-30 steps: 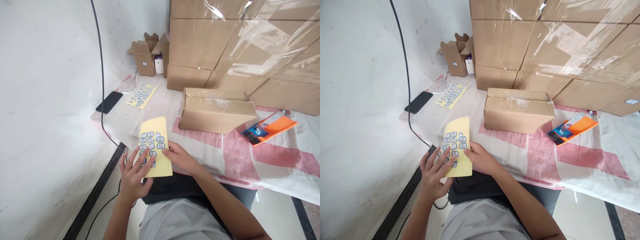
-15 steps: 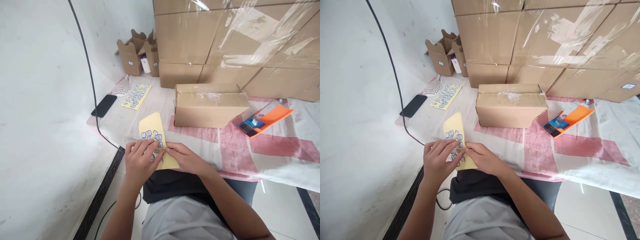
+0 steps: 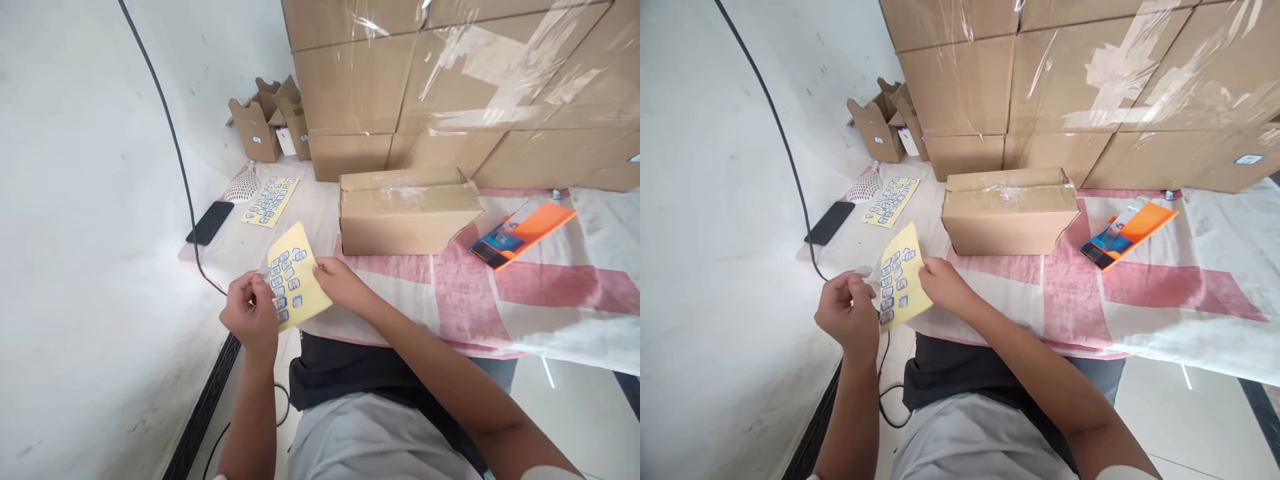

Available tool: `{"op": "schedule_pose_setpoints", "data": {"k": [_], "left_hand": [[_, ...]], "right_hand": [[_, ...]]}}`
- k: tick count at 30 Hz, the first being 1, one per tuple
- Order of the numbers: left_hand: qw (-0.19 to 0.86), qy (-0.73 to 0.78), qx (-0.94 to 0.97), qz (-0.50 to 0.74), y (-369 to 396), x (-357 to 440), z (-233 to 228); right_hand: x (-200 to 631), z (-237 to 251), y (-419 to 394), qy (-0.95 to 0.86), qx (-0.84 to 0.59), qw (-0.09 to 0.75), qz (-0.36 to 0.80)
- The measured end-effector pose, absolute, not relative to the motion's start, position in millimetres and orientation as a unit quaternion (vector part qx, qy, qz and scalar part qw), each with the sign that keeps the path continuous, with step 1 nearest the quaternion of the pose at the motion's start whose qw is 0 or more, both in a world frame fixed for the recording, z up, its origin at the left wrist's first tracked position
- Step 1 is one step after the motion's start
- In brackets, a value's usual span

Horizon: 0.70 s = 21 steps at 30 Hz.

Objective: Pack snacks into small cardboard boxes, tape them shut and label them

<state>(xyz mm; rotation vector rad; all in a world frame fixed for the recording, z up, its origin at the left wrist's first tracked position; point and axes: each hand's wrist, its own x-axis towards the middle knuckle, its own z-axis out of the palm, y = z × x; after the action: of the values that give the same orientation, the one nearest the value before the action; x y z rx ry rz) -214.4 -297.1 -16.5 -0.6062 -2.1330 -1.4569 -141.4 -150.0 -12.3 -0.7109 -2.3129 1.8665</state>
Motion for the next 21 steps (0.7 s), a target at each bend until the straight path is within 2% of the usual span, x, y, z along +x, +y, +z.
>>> {"op": "schedule_pose_setpoints", "data": {"k": [4, 8, 13, 17, 21], "left_hand": [[0.213, -0.742, -0.239, -0.589, -293.6, -209.5, -3.8], [0.202, -0.713, -0.283, -0.609, -287.6, -195.1, -0.2], [0.046, -0.672, -0.292, -0.679, -257.8, -155.1, -12.5], [-0.095, -0.643, -0.333, -0.684, -222.3, -116.6, -22.7], [-0.096, -0.608, -0.424, -0.664, -195.1, -87.2, -24.2]], "right_hand": [[-175.8, 8.8, -139.0, -0.814, -0.288, 0.073, 0.498], [-131.2, 27.6, -147.2, -0.845, -0.235, 0.177, 0.446], [-48.7, 15.7, -153.5, -0.712, -0.193, 0.232, 0.634], [-11.7, 2.6, -141.6, -0.591, -0.235, 0.315, 0.705], [16.5, -1.9, -125.8, -0.498, -0.249, 0.403, 0.726]]}}
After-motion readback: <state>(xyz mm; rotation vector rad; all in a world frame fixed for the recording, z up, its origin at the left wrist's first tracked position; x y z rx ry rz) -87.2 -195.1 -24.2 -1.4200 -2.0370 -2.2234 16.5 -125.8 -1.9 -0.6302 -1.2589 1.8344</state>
